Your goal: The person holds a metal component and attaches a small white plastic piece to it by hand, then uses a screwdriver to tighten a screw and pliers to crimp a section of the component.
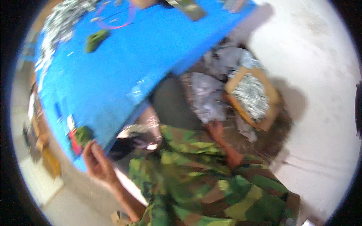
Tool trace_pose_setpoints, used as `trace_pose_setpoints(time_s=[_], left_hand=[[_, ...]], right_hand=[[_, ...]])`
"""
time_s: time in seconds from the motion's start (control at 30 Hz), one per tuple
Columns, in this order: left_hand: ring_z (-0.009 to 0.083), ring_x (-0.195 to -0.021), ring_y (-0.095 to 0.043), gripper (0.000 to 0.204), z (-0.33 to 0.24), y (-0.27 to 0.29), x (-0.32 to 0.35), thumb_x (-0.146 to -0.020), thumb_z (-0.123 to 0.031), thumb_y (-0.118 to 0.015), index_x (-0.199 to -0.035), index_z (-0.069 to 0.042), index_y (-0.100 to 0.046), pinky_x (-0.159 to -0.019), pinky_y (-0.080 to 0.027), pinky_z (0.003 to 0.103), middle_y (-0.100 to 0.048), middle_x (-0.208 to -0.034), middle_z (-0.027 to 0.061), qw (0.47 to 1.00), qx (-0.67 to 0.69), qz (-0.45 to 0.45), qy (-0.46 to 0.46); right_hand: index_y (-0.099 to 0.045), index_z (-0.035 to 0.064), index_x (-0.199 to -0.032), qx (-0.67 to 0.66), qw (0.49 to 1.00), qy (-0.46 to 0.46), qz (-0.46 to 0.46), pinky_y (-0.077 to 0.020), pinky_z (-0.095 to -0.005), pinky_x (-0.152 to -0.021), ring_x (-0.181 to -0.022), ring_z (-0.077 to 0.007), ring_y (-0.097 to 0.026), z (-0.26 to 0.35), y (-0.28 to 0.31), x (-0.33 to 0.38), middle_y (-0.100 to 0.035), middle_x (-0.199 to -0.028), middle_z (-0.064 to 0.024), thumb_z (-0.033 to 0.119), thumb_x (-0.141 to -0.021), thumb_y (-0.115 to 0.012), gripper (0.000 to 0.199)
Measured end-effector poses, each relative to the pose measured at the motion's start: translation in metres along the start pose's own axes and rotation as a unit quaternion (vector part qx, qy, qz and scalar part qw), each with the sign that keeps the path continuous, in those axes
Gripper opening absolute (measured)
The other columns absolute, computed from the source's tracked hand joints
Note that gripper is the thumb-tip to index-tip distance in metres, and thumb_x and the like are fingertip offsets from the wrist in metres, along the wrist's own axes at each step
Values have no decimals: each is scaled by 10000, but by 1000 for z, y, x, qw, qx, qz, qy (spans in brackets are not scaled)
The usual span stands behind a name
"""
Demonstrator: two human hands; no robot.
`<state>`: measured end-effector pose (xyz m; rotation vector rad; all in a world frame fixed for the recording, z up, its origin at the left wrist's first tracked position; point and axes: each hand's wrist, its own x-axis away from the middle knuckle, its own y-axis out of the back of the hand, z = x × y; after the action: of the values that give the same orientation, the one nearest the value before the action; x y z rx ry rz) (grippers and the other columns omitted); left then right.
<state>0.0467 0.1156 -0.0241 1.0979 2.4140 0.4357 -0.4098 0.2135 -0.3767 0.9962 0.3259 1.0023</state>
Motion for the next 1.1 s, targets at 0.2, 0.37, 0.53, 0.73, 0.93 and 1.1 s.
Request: trace_pose_setpoints(time_s=[0.2,0.37,0.53,0.73,0.93,1.1], left_hand=[[165,-850,-691,188,-12,7,-17,-923,32,-735,-1108,27,-704,-639,-589,261,-729,-1088,145,982,-143,-52,-110],[158,-875,-641,394,-10,23,-22,-879,-37,-803,-1249,-29,-670,-629,-574,258,-671,-1261,110,965,-242,-61,-79],[160,-822,-666,576,6,15,-38,-904,-159,-832,-1402,-8,-585,-698,-571,299,-696,-1228,138,972,-216,-53,-73],[181,-789,-710,358,31,13,-73,-905,-125,-813,-1221,-3,-697,-698,-570,320,-754,-1010,145,938,-315,-36,-143],[213,-724,-730,245,-24,26,-134,-936,-148,-753,-1126,5,-734,-660,-554,353,-743,-824,161,965,-251,-48,-61],[139,-683,-690,266,-18,17,-197,-956,-210,-755,-1094,18,-743,-636,-536,317,-733,-771,93,984,-149,-59,-74]], right_hand=[[-565,32,-1491,-111,986,-90,82,-508,-510,-931,-1045,-348,-638,-47,-9,-24,-651,-1210,-203,426,-968,-729,675],[-520,-34,-1507,-84,994,3,73,-474,-524,-1063,-1267,-417,-591,-81,-34,-25,-604,-1392,-281,426,-994,-691,710],[-529,-80,-1475,-69,990,-15,120,-454,-527,-1095,-1317,-444,-578,-50,-5,-37,-597,-1432,-292,406,-1004,-661,690],[-560,-74,-1435,-77,993,-4,85,-500,-523,-964,-1082,-364,-660,-35,-8,-28,-672,-1261,-242,363,-990,-672,633],[-597,-69,-1348,-187,970,-18,158,-503,-464,-868,-933,-292,-651,-6,17,-30,-691,-1113,-181,329,-992,-687,542],[-581,-55,-1408,-99,981,-53,158,-498,-476,-958,-1121,-352,-648,-19,10,-36,-661,-1290,-227,349,-1006,-674,578]])
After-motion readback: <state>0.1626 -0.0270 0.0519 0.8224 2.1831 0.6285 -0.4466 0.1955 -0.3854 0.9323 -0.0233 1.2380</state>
